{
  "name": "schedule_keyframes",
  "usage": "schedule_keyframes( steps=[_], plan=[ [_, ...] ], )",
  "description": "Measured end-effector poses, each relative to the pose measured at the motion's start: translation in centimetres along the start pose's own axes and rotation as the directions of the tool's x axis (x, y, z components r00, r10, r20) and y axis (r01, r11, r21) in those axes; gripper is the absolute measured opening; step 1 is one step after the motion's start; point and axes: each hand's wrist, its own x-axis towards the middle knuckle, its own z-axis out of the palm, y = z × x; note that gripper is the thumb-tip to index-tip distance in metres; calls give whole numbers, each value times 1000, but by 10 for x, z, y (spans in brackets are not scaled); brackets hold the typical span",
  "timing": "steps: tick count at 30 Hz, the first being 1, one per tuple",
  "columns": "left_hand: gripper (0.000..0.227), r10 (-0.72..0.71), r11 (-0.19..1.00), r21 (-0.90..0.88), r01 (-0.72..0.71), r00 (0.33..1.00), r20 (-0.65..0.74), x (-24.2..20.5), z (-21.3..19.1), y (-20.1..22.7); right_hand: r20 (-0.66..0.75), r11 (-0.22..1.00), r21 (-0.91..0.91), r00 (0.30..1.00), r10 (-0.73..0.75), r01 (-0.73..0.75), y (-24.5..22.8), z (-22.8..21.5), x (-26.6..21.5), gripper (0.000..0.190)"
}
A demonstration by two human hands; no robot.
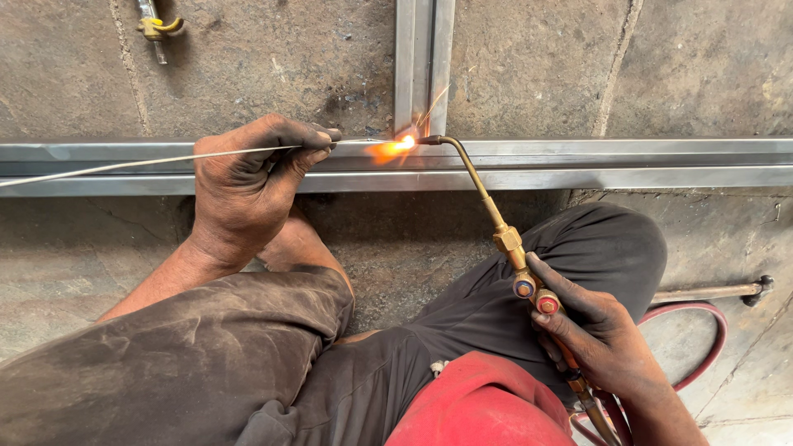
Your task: The person aligns metal bars to form a rectangular frame on the floor. They use a welding torch and filler rod to join the metal pieces at the corners, creating a welded frame structure.
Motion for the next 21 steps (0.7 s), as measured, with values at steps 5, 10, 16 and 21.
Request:
schedule_keyframes(
  steps=[5,10,16,21],
  plan=[
    [3,2,1000,-14,-2,1000,-4,0,1,0,0,1000,15,1000,3,-3,-4,2,0,64],
    [3,-18,1000,11,18,1000,-3,1,1,0,-9,1000,15,1000,2,-2,-5,2,0,64],
    [3,-2,1000,-16,2,1000,0,1,2,-2,-9,1000,-15,1000,1,-1,-2,1,0,65],
    [4,11,1000,-2,-11,1000,2,-1,0,-1,3,1000,-12,1000,0,0,-1,0,0,64]
  ],
)
